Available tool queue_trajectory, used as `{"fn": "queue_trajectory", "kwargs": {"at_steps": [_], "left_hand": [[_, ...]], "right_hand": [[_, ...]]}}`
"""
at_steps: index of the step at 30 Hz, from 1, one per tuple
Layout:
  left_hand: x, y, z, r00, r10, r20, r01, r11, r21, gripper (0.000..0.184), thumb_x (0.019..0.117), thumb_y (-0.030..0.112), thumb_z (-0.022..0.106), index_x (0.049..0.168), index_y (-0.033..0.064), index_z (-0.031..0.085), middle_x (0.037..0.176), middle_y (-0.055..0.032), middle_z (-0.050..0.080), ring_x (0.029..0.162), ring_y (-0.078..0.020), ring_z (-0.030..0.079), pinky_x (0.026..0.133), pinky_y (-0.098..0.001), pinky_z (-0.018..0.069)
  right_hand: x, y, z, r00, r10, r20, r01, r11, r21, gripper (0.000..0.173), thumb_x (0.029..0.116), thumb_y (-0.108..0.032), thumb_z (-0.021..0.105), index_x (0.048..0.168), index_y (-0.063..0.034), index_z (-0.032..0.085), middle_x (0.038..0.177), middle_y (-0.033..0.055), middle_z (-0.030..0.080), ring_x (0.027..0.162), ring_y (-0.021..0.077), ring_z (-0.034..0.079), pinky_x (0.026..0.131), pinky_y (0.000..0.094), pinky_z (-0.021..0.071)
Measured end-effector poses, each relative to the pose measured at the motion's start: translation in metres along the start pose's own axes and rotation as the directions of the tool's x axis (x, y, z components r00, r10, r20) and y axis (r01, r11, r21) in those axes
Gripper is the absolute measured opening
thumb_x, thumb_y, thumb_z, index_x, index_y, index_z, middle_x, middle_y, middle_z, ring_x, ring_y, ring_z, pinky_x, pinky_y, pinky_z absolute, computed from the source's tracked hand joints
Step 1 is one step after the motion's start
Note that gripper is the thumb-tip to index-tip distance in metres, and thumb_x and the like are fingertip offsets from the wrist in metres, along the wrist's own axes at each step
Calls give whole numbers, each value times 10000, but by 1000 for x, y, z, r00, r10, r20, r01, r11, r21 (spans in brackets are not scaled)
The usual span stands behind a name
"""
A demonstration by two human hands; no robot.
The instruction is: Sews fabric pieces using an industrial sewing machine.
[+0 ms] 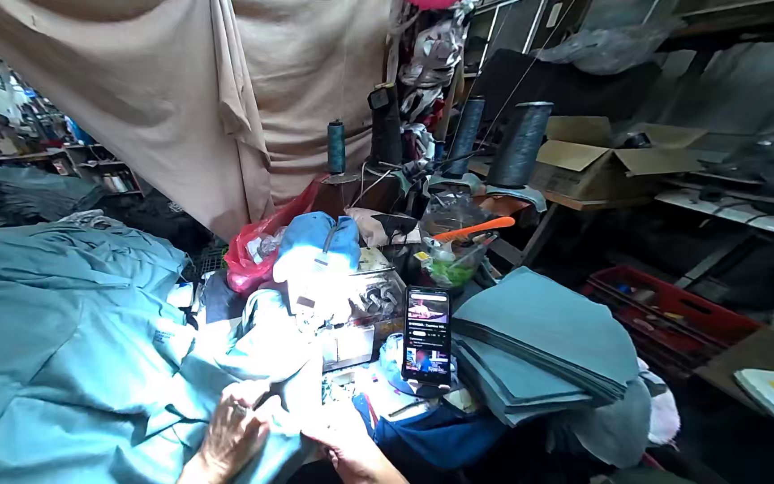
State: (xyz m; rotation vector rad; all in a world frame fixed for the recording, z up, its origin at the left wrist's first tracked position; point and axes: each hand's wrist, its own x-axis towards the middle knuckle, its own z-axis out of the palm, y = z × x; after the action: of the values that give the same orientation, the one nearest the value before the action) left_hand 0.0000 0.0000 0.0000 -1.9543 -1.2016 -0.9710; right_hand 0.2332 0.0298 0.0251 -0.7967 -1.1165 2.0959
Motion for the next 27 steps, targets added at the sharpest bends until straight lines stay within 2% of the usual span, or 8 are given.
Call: {"fn": "queue_trajectory", "kwargs": {"at_steps": [6, 9, 13, 17, 19, 23, 25, 27], "left_hand": [[26, -20, -37, 927, -320, 196, 348, 929, -126, 222, 989, 149, 577, 1072, 35, 749, 1034, -120, 756, 991, -225, 734, 936, -351, 582], [72, -24, -70, 667, -544, 509, 707, 678, -202, 289, 991, 162, 631, 1199, -39, 652, 1029, -142, 724, 951, -207, 714, 888, -399, 588], [121, -50, -91, 386, -466, 796, 922, 235, -309, 340, 932, 1, 602, 1266, 62, 589, 1074, -55, 650, 922, -116, 640, 799, -299, 562], [120, -83, -60, 222, -490, 843, 867, 494, 59, 336, 963, 18, 666, 1293, -15, 616, 1050, -169, 691, 960, -261, 668, 889, -443, 548], [107, -84, -47, 297, -575, 763, 789, 598, 143, 294, 978, 91, 662, 1254, -9, 664, 1156, -200, 689, 1076, -333, 670, 992, -526, 515], [74, -43, -46, 919, -315, 236, 332, 943, -36, 309, 854, 223, 715, 1065, -2, 705, 1096, -180, 705, 1029, -303, 698, 899, -474, 582], [56, -25, -36, 993, -33, 117, 32, 999, 5, 299, 921, 426, 647, 1000, 142, 697, 1023, -115, 714, 993, -263, 687, 886, -420, 560], [38, -18, -25, 985, 24, 172, -31, 999, 40, 227, 982, 317, 574, 1105, 235, 747, 1086, -74, 741, 1038, -244, 699, 937, -420, 551]], "right_hand": [[7, -1, -8, 998, -56, -21, 54, 994, -99, 59, 977, -76, 623, 951, -90, 673, 820, -43, 670, 695, 24, 616, 609, 199, 512], [10, -7, -10, 994, -93, -54, 86, 988, -131, 138, 1002, -86, 587, 1106, -32, 659, 930, 3, 674, 772, 54, 634, 659, 227, 540], [14, -11, -8, 994, -93, -55, 83, 984, -158, 78, 991, -86, 601, 1007, -35, 658, 828, -8, 653, 708, 59, 610, 646, 230, 526], [13, -11, -6, 994, -81, -77, 70, 987, -144, 61, 991, -73, 602, 944, -56, 638, 759, -20, 611, 642, 51, 570, 600, 207, 494], [12, -12, -6, 993, -83, -82, 70, 986, -150, 56, 993, -73, 605, 958, -52, 643, 762, -19, 608, 641, 51, 564, 595, 204, 489], [9, -15, -10, 995, -75, -67, 66, 990, -122, 88, 996, -57, 582, 947, -54, 655, 772, -15, 633, 664, 54, 594, 622, 205, 515], [12, -15, -12, 994, -96, -55, 90, 990, -108, 93, 995, -49, 578, 944, -52, 657, 768, -14, 643, 658, 53, 601, 627, 206, 526], [14, -17, -11, 994, -107, -35, 101, 985, -139, 79, 989, -74, 601, 933, -64, 656, 771, -20, 639, 667, 55, 603, 633, 215, 526]]}}
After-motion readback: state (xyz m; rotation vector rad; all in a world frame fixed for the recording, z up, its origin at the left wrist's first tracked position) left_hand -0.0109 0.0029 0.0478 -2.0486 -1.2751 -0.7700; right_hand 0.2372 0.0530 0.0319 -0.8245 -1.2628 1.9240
